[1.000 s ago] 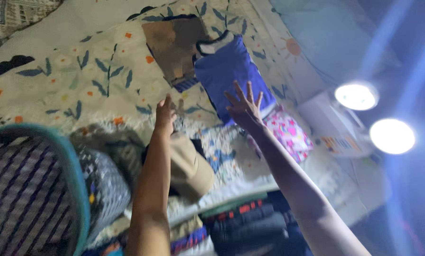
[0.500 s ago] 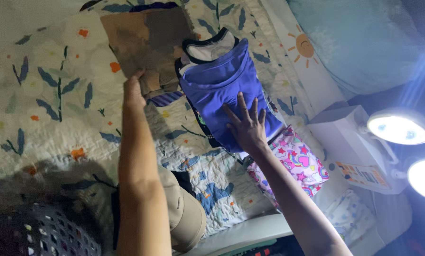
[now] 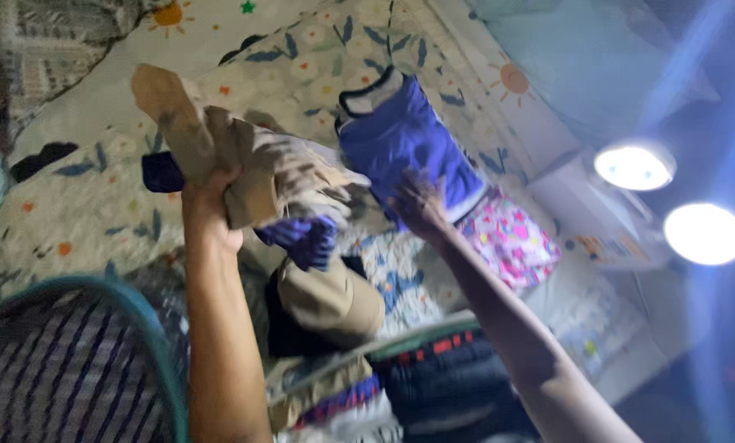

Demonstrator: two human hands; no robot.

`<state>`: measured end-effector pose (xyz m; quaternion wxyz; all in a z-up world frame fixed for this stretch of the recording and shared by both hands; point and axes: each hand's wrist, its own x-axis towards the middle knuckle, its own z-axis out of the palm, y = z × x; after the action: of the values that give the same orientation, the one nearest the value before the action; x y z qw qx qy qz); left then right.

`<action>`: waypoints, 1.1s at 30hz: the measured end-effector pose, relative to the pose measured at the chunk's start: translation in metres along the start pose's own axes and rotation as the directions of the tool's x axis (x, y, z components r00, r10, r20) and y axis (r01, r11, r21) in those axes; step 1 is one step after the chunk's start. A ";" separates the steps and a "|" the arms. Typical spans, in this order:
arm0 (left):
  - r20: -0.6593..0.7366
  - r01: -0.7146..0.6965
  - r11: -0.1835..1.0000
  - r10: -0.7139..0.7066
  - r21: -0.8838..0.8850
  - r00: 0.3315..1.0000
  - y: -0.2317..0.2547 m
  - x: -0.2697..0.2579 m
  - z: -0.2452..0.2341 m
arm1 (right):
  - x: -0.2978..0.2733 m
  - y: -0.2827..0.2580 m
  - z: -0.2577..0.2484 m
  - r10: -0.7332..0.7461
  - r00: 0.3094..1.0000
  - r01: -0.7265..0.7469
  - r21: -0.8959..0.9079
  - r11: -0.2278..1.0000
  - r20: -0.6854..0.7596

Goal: The person folds various garments one by one and places them into a drawer. They handle shirts, shorts, and pants, folding each item neatly before stacking them inside the drawer.

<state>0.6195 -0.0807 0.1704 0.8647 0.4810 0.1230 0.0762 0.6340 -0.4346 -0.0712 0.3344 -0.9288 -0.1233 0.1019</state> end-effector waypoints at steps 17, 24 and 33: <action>0.012 0.493 0.667 -0.601 0.558 0.799 -0.041 -0.499 -0.178 | -0.485 -0.112 0.043 0.265 0.799 -0.535 0.839 -0.096 0.540; 0.342 0.893 0.442 -0.829 -0.084 0.443 -0.074 -0.583 -0.221 | -0.666 -0.165 0.040 0.152 0.935 -0.328 0.944 0.027 0.320; 0.501 0.678 0.595 -0.783 0.432 0.368 -0.120 -0.652 -0.202 | -0.858 -0.199 0.079 0.361 0.924 -0.060 0.981 -0.183 0.123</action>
<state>-0.0611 -0.1425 0.0570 0.7518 0.4337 0.0216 -0.4961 -0.2334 -0.4937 0.0896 0.9037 -0.3661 0.1871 0.1192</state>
